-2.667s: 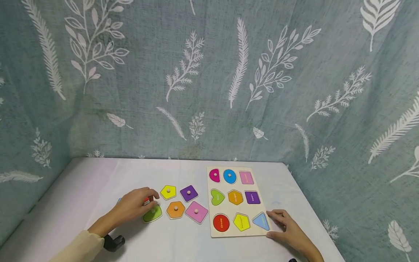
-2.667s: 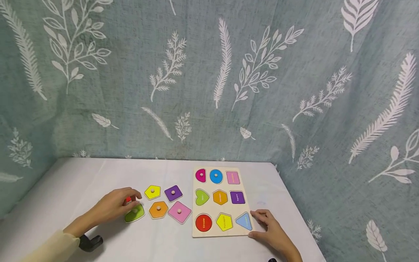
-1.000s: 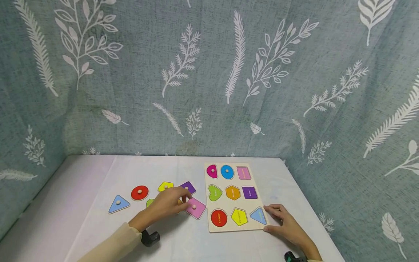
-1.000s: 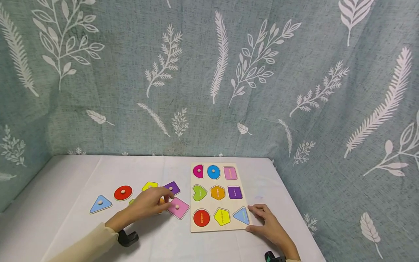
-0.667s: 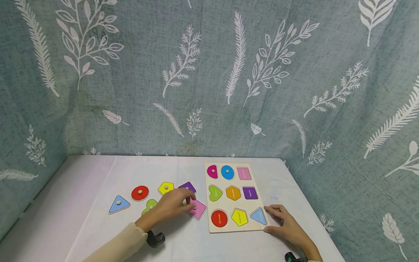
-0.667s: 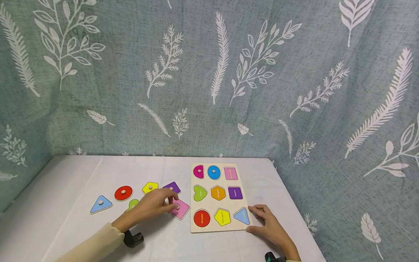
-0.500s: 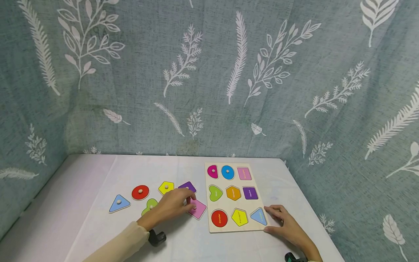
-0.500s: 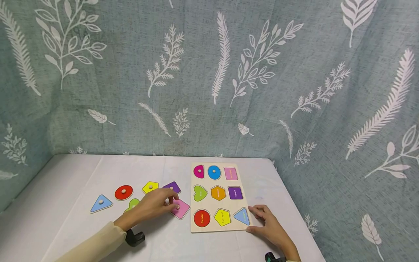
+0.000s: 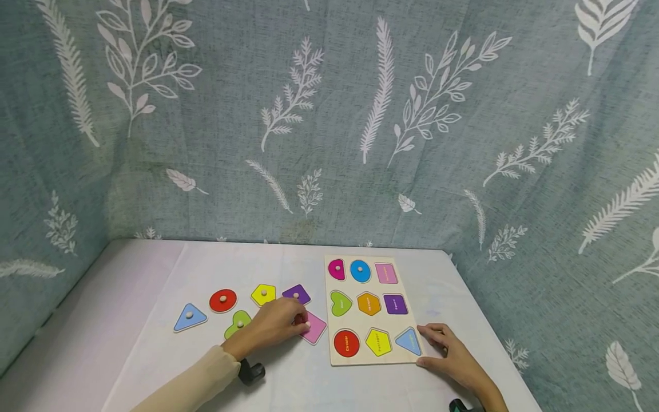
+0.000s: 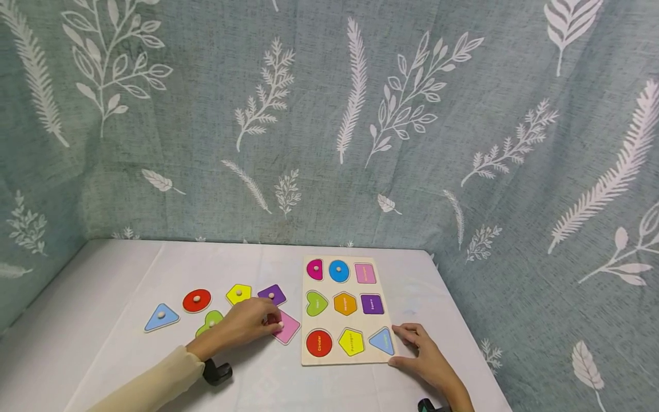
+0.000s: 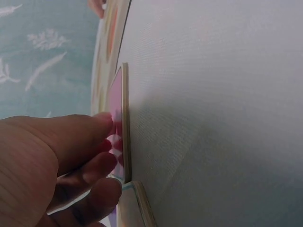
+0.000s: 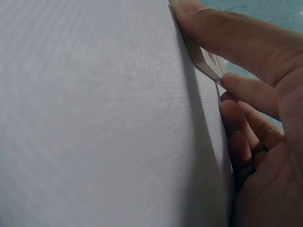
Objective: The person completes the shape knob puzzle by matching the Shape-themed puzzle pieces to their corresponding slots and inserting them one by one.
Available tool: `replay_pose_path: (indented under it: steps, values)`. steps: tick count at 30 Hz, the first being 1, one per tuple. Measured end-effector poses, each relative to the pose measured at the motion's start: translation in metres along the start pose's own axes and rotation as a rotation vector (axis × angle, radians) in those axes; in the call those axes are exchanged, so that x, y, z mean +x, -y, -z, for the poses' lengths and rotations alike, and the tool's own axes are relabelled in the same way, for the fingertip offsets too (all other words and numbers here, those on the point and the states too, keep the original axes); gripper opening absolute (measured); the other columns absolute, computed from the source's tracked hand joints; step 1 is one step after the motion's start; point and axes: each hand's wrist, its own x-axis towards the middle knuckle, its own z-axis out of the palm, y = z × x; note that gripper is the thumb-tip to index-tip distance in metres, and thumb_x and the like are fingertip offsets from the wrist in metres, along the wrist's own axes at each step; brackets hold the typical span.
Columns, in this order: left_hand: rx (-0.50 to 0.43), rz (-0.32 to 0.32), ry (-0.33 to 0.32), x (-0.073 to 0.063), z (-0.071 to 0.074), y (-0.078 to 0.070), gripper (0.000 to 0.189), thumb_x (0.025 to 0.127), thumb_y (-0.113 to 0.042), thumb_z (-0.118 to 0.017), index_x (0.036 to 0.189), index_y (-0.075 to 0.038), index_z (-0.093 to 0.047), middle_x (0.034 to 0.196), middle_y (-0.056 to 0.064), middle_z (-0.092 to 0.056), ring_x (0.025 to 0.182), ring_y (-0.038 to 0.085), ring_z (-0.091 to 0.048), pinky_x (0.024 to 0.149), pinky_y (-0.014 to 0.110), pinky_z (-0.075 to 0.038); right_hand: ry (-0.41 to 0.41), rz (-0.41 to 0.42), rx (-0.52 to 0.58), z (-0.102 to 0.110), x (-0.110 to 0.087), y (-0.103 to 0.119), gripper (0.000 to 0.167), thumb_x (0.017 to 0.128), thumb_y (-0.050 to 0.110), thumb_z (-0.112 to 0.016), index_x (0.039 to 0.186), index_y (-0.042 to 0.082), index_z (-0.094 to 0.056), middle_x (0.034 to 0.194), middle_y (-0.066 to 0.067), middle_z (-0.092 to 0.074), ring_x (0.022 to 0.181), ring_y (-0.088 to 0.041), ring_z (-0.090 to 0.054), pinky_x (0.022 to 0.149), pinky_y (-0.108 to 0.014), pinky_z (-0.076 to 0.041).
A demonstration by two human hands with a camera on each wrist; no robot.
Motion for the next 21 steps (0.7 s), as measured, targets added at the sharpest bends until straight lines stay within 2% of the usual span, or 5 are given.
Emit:
replay_pose_path:
  steps: [5, 12, 21]
  values:
    - [0.003, 0.009, -0.003, 0.0004, -0.0017, -0.0014, 0.015, 0.085, -0.027, -0.086, 0.086, -0.018, -0.074, 0.07, -0.016, -0.054, 0.066, 0.005, -0.048, 0.061, 0.024, -0.044, -0.004, -0.006, -0.003, -0.0002, 0.0001, 0.0, 0.081, 0.075, 0.039, -0.092, 0.143, 0.011, -0.061, 0.135, -0.005, -0.051, 0.119, -0.022, -0.053, 0.111, -0.05, -0.04]
    - [-0.01, 0.118, -0.026, 0.0006, -0.0047, -0.0066, 0.021, 0.081, -0.029, -0.089, 0.081, -0.018, -0.072, 0.066, -0.013, -0.052, 0.064, 0.008, -0.048, 0.059, 0.026, -0.042, -0.004, -0.015, 0.0, -0.0011, -0.0011, 0.0003, 0.082, 0.075, 0.039, -0.092, 0.143, 0.008, -0.06, 0.135, -0.007, -0.051, 0.12, -0.024, -0.054, 0.111, -0.051, -0.04]
    - [-0.009, 0.131, -0.064, -0.0005, -0.0071, -0.0092, 0.02, 0.082, -0.027, -0.088, 0.077, -0.018, -0.07, 0.064, -0.012, -0.051, 0.062, 0.008, -0.047, 0.057, 0.024, -0.04, -0.009, -0.026, 0.015, -0.003, -0.0004, 0.0005, 0.082, 0.075, 0.04, -0.092, 0.144, 0.009, -0.061, 0.135, -0.006, -0.051, 0.121, -0.025, -0.054, 0.111, -0.052, -0.04]
